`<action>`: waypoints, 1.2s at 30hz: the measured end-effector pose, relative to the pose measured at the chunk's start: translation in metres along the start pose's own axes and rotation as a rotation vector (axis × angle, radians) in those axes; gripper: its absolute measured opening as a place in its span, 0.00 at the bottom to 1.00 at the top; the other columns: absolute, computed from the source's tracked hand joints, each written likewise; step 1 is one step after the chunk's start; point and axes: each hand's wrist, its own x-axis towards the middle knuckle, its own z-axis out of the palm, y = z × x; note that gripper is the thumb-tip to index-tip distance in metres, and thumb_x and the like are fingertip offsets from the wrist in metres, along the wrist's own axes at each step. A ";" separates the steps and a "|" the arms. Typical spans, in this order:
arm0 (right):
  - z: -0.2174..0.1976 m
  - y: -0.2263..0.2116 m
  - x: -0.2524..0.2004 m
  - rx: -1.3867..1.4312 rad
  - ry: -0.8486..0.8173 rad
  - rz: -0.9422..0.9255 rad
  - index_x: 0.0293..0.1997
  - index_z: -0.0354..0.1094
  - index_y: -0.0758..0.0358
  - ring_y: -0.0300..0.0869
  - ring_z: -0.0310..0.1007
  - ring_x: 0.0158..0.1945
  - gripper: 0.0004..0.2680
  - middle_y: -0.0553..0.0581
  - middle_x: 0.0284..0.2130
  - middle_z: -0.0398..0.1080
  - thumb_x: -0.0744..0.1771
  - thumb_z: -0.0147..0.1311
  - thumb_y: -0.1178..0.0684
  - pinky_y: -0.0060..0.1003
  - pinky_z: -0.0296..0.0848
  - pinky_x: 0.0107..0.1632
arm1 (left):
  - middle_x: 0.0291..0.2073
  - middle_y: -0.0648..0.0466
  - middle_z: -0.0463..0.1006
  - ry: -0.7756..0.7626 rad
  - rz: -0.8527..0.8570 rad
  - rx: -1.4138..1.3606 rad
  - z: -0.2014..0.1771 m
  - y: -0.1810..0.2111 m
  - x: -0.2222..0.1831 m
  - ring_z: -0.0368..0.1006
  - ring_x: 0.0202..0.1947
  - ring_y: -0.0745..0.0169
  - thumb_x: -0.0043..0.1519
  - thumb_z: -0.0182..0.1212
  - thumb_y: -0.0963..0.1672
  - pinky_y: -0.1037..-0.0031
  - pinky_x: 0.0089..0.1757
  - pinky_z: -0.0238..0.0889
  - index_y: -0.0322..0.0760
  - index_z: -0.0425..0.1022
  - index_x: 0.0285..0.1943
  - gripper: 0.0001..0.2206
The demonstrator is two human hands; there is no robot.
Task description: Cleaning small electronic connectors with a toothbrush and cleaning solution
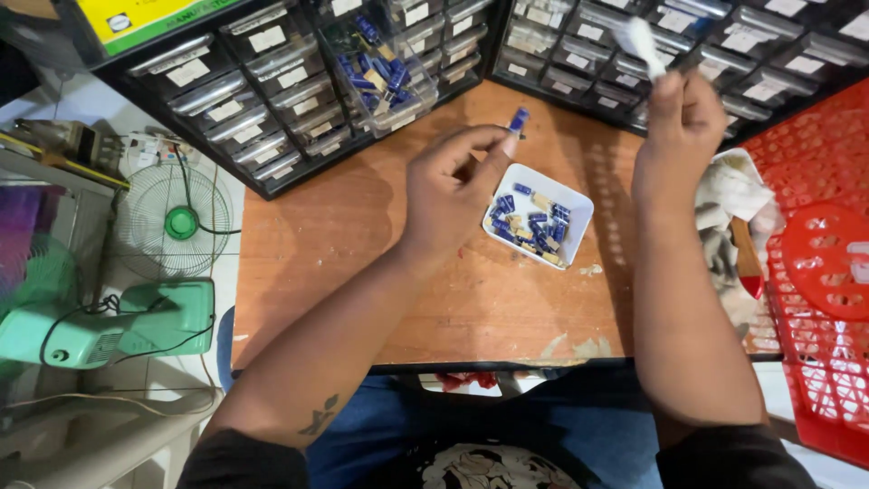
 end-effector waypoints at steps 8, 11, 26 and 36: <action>0.031 -0.091 -0.022 0.438 -0.404 0.020 0.28 0.44 0.54 0.48 0.74 0.52 0.21 0.71 0.48 0.74 0.68 0.62 0.68 0.35 0.67 0.55 | 0.32 0.54 0.82 -0.068 0.134 0.113 0.006 -0.013 -0.007 0.74 0.23 0.66 0.63 0.64 0.42 0.77 0.26 0.66 0.40 0.83 0.44 0.05; 0.033 -0.083 -0.023 0.432 -0.336 -0.008 0.23 0.46 0.56 0.47 0.76 0.47 0.23 0.71 0.42 0.76 0.67 0.67 0.66 0.31 0.63 0.48 | 0.27 0.54 0.81 -0.004 0.167 -0.002 0.010 -0.019 -0.006 0.74 0.18 0.66 0.61 0.67 0.41 0.79 0.18 0.64 0.41 0.83 0.42 0.03; 0.084 -0.166 0.038 0.398 -0.399 -0.368 0.27 0.51 0.62 0.50 0.73 0.48 0.20 0.68 0.44 0.72 0.69 0.64 0.74 0.42 0.74 0.52 | 0.35 0.52 0.81 -0.135 0.261 0.362 0.003 -0.036 -0.001 0.78 0.38 0.50 0.69 0.51 0.47 0.62 0.39 0.67 0.38 0.77 0.38 0.12; 0.110 -0.198 0.038 0.450 -0.617 -0.213 0.24 0.46 0.62 0.46 0.78 0.47 0.22 0.71 0.43 0.74 0.68 0.63 0.73 0.33 0.82 0.50 | 0.30 0.52 0.81 -0.081 0.317 0.415 0.003 -0.031 0.000 0.78 0.33 0.49 0.67 0.53 0.47 0.60 0.32 0.65 0.40 0.75 0.30 0.13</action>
